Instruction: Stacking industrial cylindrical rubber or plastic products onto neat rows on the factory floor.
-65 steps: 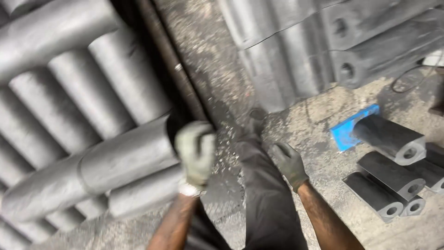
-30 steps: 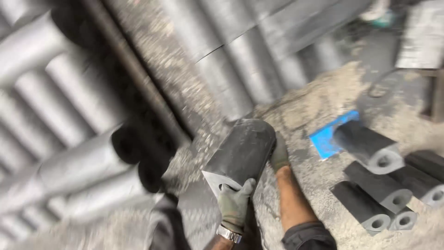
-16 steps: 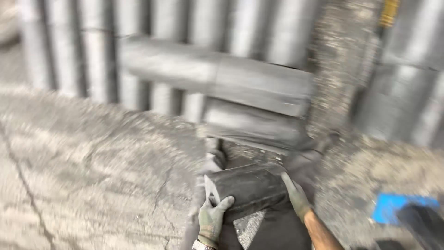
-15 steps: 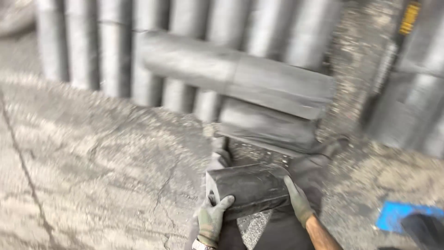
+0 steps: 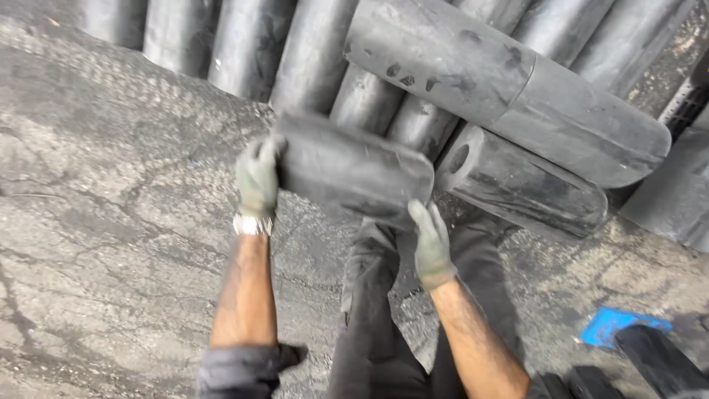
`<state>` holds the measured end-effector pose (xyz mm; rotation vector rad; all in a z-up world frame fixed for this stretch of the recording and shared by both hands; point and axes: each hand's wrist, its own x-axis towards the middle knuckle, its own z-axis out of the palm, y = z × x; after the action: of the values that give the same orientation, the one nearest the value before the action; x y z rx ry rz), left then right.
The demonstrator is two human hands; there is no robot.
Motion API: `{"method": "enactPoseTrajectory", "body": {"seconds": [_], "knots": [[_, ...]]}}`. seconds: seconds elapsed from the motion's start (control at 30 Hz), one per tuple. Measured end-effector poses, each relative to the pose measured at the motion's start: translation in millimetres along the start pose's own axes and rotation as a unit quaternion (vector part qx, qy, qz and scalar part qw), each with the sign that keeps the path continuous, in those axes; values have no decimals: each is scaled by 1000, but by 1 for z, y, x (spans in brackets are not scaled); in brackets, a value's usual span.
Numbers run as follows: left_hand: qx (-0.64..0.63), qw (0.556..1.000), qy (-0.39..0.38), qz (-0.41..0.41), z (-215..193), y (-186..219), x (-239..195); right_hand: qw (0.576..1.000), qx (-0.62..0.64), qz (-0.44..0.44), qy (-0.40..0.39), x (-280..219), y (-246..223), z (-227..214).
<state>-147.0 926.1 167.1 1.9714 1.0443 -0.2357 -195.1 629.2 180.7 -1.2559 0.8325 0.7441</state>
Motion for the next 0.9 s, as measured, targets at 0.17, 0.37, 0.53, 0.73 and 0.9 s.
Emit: {"method": "enactPoseTrajectory", "body": {"seconds": [0.17, 0.37, 0.53, 0.73, 0.9], "knots": [[-180, 979, -93, 27, 56, -12, 82, 981, -61, -174, 57, -19, -34, 11], [-309, 944, -116, -21, 105, -4, 89, 960, -254, -121, 9, -36, -4, -28], [-301, 944, -137, -8, 120, -2, 87, 977, -204, -65, 4, 15, 9, -13], [-238, 957, -164, 9, 116, 5, 88, 993, -84, -49, 66, 81, 30, 13], [-164, 980, -104, 37, 128, -4, 85, 977, -173, -92, 82, 63, 16, 9]]}}
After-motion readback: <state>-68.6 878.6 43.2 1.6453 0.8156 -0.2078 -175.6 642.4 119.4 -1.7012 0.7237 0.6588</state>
